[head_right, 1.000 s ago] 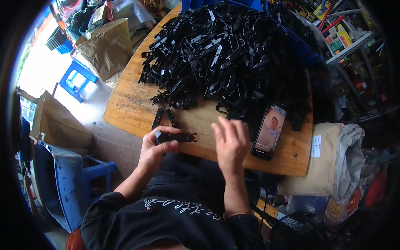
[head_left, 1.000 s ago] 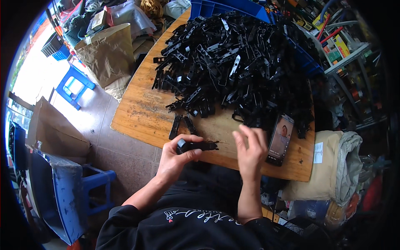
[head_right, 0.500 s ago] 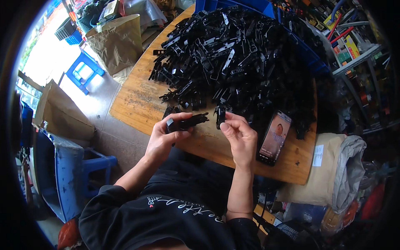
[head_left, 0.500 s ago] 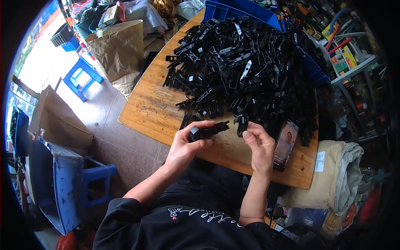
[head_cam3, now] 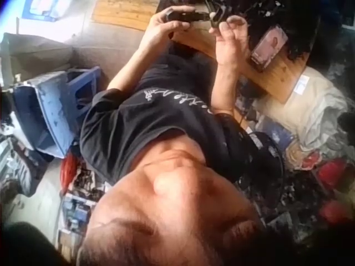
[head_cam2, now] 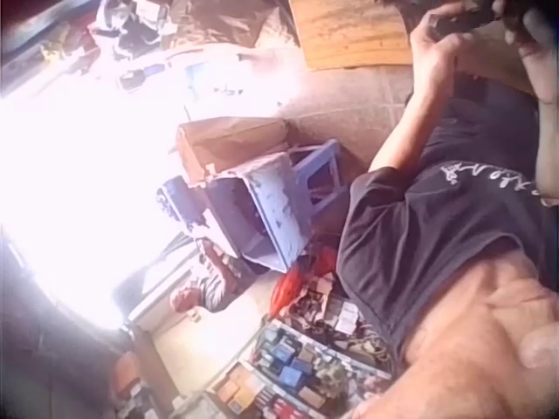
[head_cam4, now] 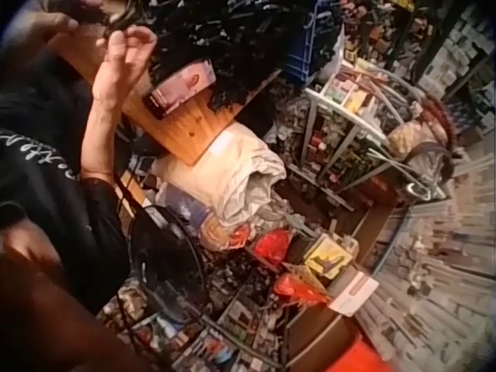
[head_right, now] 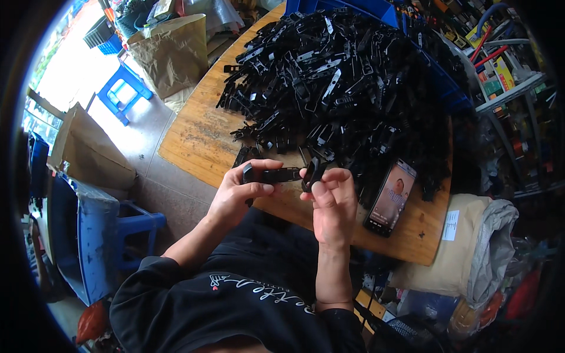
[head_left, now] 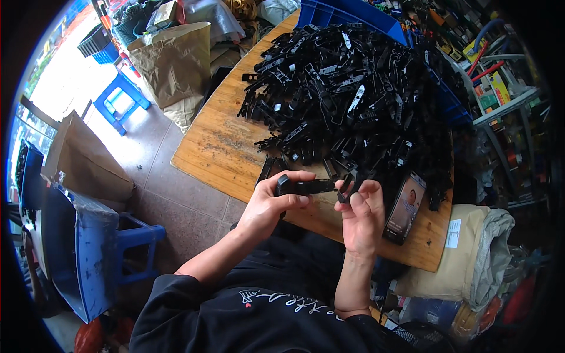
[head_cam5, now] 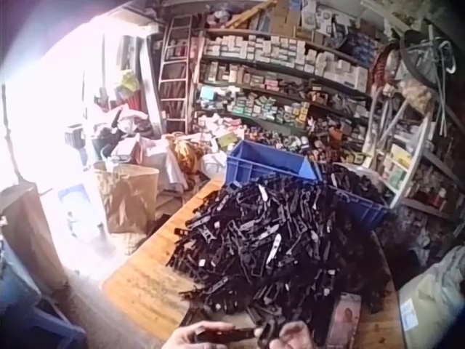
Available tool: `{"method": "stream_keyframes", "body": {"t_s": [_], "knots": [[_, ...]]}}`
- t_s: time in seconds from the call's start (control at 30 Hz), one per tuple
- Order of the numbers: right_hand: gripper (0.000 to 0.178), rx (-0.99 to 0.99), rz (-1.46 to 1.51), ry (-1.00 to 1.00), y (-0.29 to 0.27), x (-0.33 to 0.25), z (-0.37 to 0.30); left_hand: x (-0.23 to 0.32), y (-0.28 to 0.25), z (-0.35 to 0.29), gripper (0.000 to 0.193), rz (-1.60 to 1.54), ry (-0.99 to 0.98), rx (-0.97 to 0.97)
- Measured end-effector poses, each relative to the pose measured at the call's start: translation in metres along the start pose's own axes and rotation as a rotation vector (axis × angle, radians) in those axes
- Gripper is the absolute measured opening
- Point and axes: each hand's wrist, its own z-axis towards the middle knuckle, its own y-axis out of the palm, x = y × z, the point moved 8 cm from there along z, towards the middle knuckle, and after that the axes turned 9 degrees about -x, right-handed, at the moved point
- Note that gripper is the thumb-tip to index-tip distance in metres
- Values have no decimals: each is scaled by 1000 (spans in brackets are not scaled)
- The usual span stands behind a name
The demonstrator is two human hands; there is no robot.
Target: Assembling small black plastic components by hand at a workbench.
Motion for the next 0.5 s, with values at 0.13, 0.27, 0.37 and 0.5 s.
{"method": "stream_keyframes", "body": {"t_s": [0.13,0.27,0.37,0.5], "knots": [[38,-34,-324,-246,16,-19,-5,-2,4,-3,39,-56,-28,-28],[40,-281,-813,-462,33,-28,-13,-3,9,-7,38,-29,-30,-71],[35,-347,-759,-394,32,-17,-15,-4,15,-10,37,-61,-53,-74],[35,-316,-667,-344,24,-12,-16,-4,18,-14,35,-44,-58,-75]]}}
